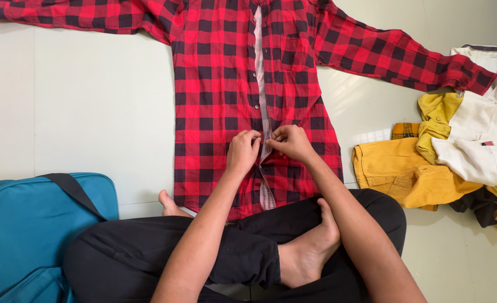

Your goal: The person buttons a red-and-black plaid shirt on the floor, then smooths and folds it.

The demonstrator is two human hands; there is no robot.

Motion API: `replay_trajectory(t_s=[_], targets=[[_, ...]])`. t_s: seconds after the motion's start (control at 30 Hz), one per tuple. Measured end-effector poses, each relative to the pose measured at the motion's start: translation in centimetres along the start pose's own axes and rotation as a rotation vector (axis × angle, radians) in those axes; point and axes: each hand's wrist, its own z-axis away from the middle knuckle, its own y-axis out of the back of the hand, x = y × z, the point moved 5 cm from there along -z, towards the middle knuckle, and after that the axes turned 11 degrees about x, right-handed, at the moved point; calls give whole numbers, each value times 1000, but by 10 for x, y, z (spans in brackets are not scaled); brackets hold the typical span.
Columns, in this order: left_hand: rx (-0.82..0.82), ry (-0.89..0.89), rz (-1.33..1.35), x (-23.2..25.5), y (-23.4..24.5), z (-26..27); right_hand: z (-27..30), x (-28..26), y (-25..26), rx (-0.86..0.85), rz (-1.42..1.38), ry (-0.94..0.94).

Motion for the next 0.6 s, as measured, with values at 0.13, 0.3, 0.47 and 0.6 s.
replay_trajectory(t_s=[0.13, 0.3, 0.47, 0.6], targets=[[-58, 36, -5, 4, 3, 0, 1, -2, -4, -26, -125, 9], [-85, 34, 5, 7, 4, -1, -1, 3, -7, -45, -116, 71], [-63, 11, 13, 5, 3, 0, -2, 3, -4, -18, -64, 97], [-18, 11, 162, -1, 0, -3, -2, 5, -3, -10, -58, 84]])
